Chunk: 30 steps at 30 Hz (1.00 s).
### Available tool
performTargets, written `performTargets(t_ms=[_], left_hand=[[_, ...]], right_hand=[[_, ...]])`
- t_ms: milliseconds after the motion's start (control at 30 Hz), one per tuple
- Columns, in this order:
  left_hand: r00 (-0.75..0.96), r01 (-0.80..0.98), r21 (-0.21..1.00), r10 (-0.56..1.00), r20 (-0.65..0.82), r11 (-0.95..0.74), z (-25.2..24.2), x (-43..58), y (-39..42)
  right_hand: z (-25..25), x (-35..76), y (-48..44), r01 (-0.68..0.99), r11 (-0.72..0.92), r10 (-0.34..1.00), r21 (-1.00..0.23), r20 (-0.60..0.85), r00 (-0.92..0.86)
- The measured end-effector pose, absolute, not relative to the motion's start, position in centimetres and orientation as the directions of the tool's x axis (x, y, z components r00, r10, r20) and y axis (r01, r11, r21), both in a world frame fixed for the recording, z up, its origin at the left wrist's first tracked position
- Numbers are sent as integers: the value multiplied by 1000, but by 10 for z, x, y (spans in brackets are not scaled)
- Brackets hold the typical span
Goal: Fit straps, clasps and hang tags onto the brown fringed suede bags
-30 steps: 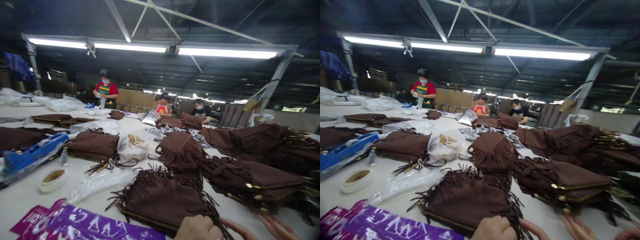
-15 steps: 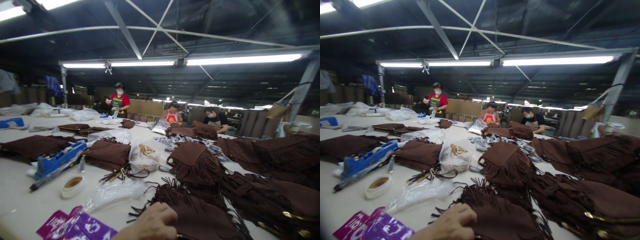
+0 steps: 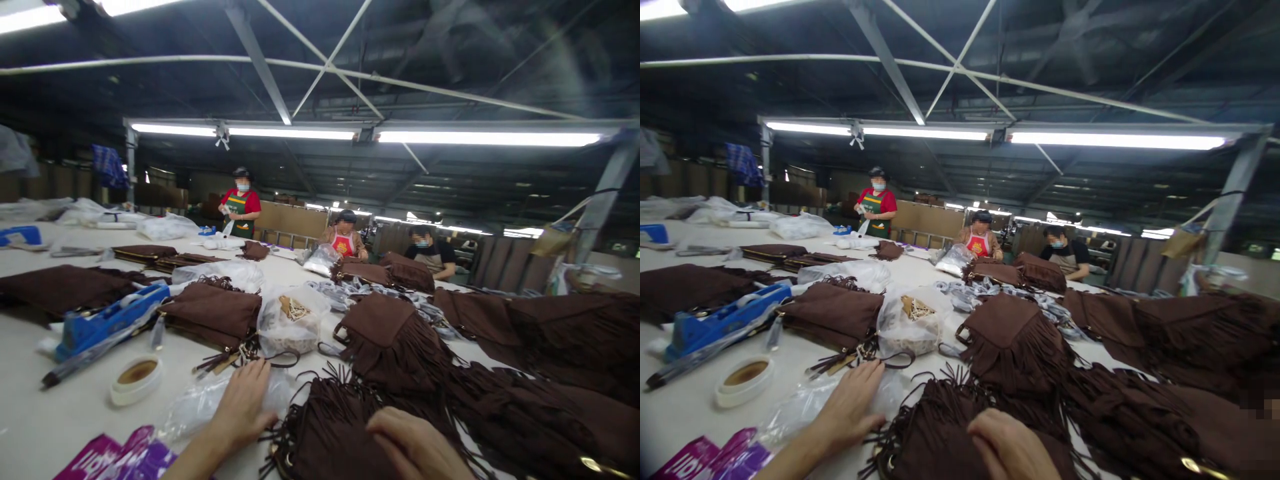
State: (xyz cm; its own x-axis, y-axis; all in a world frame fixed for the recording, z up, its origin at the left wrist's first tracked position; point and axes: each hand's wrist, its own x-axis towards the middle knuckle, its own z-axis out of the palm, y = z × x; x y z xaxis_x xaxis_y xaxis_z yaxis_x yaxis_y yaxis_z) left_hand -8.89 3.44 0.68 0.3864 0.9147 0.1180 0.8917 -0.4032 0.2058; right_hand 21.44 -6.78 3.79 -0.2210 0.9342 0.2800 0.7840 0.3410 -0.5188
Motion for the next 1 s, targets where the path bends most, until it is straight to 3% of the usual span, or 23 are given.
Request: performTargets(t_ms=[67, 200, 500, 633, 767, 1000], left_hand=[[381, 902, 185, 921, 86, -390, -8, -88, 41], [410, 886, 176, 903, 132, -428, -33, -93, 50], [427, 881, 137, 886, 182, -452, -46, -92, 59], [417, 894, 127, 902, 116, -430, -36, -90, 56], [403, 905, 118, 912, 77, -410, -33, -88, 55], [369, 924, 91, 928, 45, -372, -32, -85, 54]], right_hand=[[31, 176, -33, 769, 350, 932, -534, 280, -230], [11, 125, 27, 810, 254, 967, -528, 134, -216], [9, 122, 51, 926, 295, 955, -238, 55, -290], [17, 124, 43, 938, 307, 952, -159, 34, -305], [35, 134, 40, 949, 276, 961, -154, 48, -272], [48, 150, 34, 914, 329, 927, -237, -103, -360]])
